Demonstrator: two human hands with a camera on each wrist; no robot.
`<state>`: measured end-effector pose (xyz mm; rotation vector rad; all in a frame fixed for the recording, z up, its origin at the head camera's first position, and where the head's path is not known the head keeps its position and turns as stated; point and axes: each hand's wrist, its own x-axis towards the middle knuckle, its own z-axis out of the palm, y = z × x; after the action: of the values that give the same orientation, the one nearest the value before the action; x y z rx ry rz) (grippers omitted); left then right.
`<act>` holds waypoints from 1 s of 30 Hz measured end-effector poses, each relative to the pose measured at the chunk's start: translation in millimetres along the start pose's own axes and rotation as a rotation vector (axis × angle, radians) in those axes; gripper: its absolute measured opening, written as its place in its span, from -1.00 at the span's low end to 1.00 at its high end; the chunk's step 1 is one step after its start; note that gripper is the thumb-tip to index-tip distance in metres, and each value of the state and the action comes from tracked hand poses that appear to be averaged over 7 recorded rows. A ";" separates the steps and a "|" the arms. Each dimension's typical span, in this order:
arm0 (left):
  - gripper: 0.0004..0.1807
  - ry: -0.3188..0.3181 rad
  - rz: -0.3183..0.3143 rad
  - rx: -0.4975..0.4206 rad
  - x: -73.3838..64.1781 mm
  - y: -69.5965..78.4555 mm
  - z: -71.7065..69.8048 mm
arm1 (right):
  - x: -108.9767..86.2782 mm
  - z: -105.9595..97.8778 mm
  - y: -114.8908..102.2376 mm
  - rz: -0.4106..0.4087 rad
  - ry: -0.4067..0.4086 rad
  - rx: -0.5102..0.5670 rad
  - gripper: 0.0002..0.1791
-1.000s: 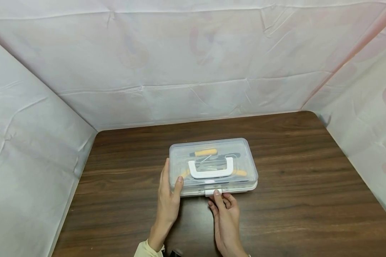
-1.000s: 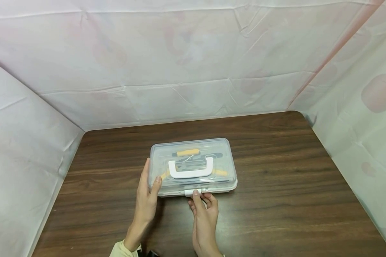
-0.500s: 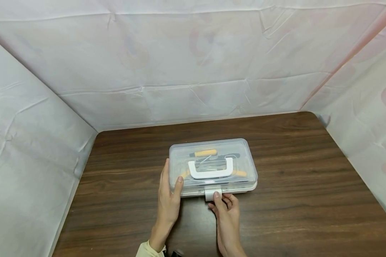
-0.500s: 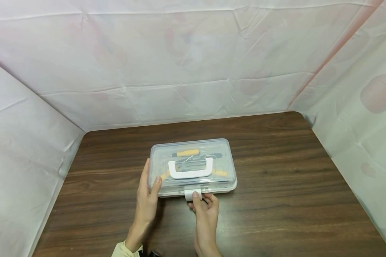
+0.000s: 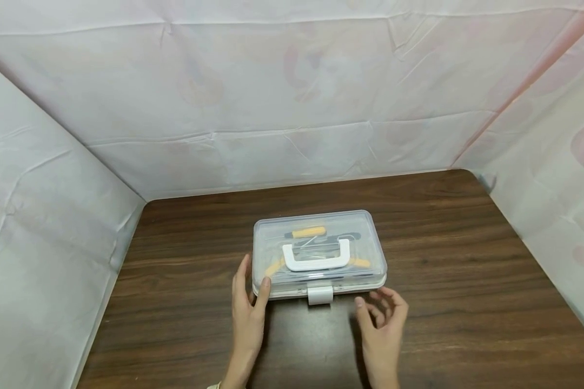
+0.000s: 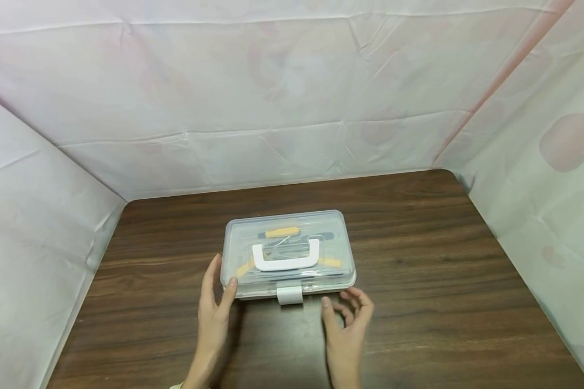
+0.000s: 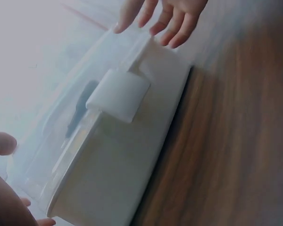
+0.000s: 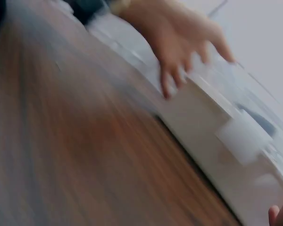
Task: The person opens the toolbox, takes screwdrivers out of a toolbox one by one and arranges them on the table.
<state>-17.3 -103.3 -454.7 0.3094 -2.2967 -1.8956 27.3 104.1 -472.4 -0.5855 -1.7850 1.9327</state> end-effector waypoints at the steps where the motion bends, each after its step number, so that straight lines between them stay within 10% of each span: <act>1: -0.27 0.006 -0.030 -0.011 -3.6 0.6 -0.7 | 5.0 -3.5 -1.2 -0.035 -0.006 -0.015 -0.38; 11: -0.08 0.048 -0.234 -0.069 -30.6 7.3 -0.9 | 47.2 -28.8 -8.8 -0.395 -0.163 -0.154 -0.17; 19: -0.02 -0.197 -0.455 -0.328 -39.6 13.6 -3.2 | 75.2 -35.3 -13.6 -0.496 -0.331 -0.236 0.02; 30: -0.14 -0.482 -0.592 -0.579 -53.2 6.3 10.7 | 104.2 -38.5 -12.2 -0.569 -0.582 -0.287 0.09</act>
<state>31.1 -78.7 -449.6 0.5421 -1.8687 -3.1170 -34.6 196.9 -464.3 0.4289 -2.2716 1.5350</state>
